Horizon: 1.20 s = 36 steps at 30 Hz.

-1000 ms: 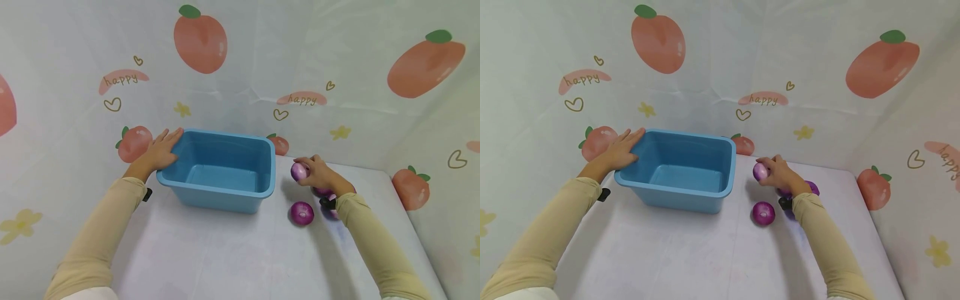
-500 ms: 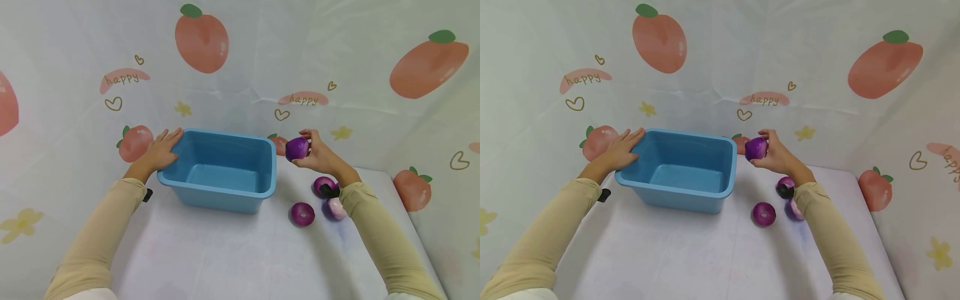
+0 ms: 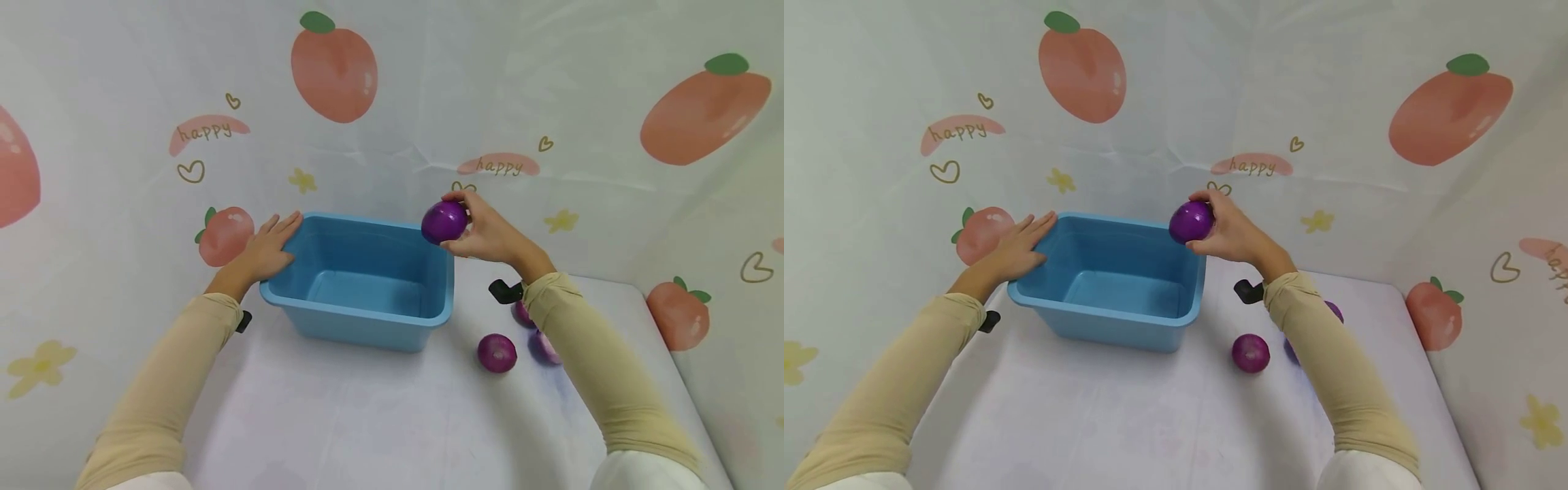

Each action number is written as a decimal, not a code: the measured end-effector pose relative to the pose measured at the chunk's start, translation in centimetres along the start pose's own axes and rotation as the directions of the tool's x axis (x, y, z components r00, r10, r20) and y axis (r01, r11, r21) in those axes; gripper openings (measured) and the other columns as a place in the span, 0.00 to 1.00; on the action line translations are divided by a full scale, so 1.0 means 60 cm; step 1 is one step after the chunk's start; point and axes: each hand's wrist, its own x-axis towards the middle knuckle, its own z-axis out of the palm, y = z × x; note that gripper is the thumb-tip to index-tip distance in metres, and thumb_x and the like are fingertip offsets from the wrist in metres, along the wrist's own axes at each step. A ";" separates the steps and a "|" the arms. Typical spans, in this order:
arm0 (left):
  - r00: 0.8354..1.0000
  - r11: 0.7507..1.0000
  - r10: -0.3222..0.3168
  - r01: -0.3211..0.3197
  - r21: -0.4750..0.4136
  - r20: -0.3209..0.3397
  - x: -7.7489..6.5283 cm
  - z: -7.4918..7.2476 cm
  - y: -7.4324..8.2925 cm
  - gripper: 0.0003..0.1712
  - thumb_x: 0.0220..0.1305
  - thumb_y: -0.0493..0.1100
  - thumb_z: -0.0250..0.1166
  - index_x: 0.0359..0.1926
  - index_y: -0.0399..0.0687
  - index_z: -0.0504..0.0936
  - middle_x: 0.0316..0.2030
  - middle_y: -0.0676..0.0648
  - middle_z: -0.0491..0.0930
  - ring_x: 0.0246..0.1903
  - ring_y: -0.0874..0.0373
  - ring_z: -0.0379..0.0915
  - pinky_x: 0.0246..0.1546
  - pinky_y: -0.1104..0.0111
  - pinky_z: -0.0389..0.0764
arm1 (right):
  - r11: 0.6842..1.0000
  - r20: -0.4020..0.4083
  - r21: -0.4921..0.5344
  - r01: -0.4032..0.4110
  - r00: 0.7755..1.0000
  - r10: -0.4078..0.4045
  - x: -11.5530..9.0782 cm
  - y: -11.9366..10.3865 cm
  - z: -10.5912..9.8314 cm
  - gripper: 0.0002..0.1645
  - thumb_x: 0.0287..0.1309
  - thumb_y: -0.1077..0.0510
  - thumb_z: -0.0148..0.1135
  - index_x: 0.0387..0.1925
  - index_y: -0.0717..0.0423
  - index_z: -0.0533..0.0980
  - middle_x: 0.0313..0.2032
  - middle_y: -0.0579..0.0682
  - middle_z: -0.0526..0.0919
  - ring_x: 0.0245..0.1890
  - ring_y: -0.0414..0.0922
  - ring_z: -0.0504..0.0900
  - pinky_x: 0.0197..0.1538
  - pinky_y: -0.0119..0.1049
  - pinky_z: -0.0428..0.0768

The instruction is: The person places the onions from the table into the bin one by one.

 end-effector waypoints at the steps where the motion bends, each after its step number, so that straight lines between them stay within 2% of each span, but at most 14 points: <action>1: 1.000 1.000 -0.001 0.001 0.000 -0.002 0.000 0.000 -0.001 0.49 0.64 0.40 0.49 0.83 0.56 0.38 0.83 0.47 0.38 0.82 0.35 0.26 0.72 0.25 0.38 | 1.000 0.009 0.002 0.006 1.000 -0.006 0.010 -0.004 0.005 0.48 0.47 0.62 0.76 0.68 0.59 0.62 0.65 0.57 0.70 0.62 0.53 0.75 0.60 0.54 0.83; 6: 1.000 1.000 -0.004 0.003 -0.023 -0.027 0.001 -0.001 -0.004 0.49 0.63 0.40 0.50 0.83 0.57 0.40 0.83 0.48 0.39 0.82 0.35 0.28 0.71 0.24 0.39 | 0.999 0.053 0.039 0.036 0.998 -0.038 0.062 -0.016 0.041 0.51 0.47 0.60 0.76 0.70 0.58 0.59 0.65 0.56 0.69 0.64 0.51 0.73 0.63 0.52 0.82; 11: 0.999 0.999 0.000 -0.002 -0.045 -0.036 0.006 0.001 -0.007 0.49 0.64 0.40 0.50 0.83 0.56 0.41 0.83 0.49 0.40 0.82 0.36 0.28 0.71 0.24 0.39 | 0.994 0.089 0.083 0.067 0.993 -0.075 0.111 -0.019 0.087 0.53 0.48 0.58 0.77 0.72 0.58 0.58 0.67 0.55 0.68 0.64 0.49 0.72 0.62 0.47 0.83; 14: 1.000 0.999 0.009 -0.010 -0.046 -0.029 0.009 0.002 -0.004 0.48 0.65 0.40 0.50 0.83 0.57 0.41 0.83 0.49 0.39 0.82 0.36 0.28 0.71 0.24 0.40 | 0.993 0.093 0.063 0.100 0.990 -0.106 0.134 -0.019 0.114 0.53 0.47 0.57 0.78 0.71 0.60 0.59 0.67 0.56 0.68 0.63 0.49 0.72 0.61 0.46 0.83; 18: 1.000 0.998 0.018 -0.019 -0.053 -0.025 0.010 -0.003 -0.001 0.48 0.66 0.40 0.49 0.83 0.58 0.40 0.83 0.49 0.39 0.82 0.36 0.28 0.71 0.24 0.39 | 0.993 0.090 0.053 0.101 0.990 -0.106 0.160 -0.016 0.153 0.51 0.47 0.55 0.79 0.70 0.60 0.62 0.66 0.57 0.70 0.63 0.51 0.72 0.59 0.45 0.84; 22: 0.999 0.997 0.026 -0.028 -0.078 -0.031 0.008 -0.005 -0.005 0.46 0.67 0.41 0.49 0.83 0.58 0.42 0.83 0.49 0.41 0.82 0.36 0.29 0.71 0.24 0.38 | 0.996 0.112 0.066 0.066 0.991 -0.073 0.180 -0.014 0.193 0.51 0.48 0.52 0.78 0.70 0.59 0.63 0.67 0.56 0.71 0.62 0.51 0.73 0.58 0.44 0.84; 28: 0.999 0.994 0.024 -0.029 -0.106 -0.046 0.000 0.003 -0.014 0.45 0.67 0.41 0.49 0.83 0.58 0.45 0.83 0.50 0.42 0.82 0.36 0.30 0.71 0.24 0.38 | 0.997 0.195 0.065 0.036 0.980 -0.048 0.198 -0.013 0.244 0.52 0.50 0.48 0.78 0.71 0.56 0.63 0.66 0.53 0.73 0.63 0.48 0.75 0.62 0.42 0.82; 36: 0.998 0.991 0.035 -0.042 -0.123 -0.058 -0.004 0.010 -0.016 0.44 0.67 0.42 0.48 0.82 0.59 0.45 0.83 0.51 0.42 0.82 0.36 0.31 0.73 0.26 0.38 | 1.000 0.276 0.024 0.009 0.961 -0.015 0.208 0.000 0.281 0.52 0.49 0.45 0.79 0.71 0.52 0.64 0.66 0.50 0.73 0.64 0.46 0.74 0.64 0.41 0.80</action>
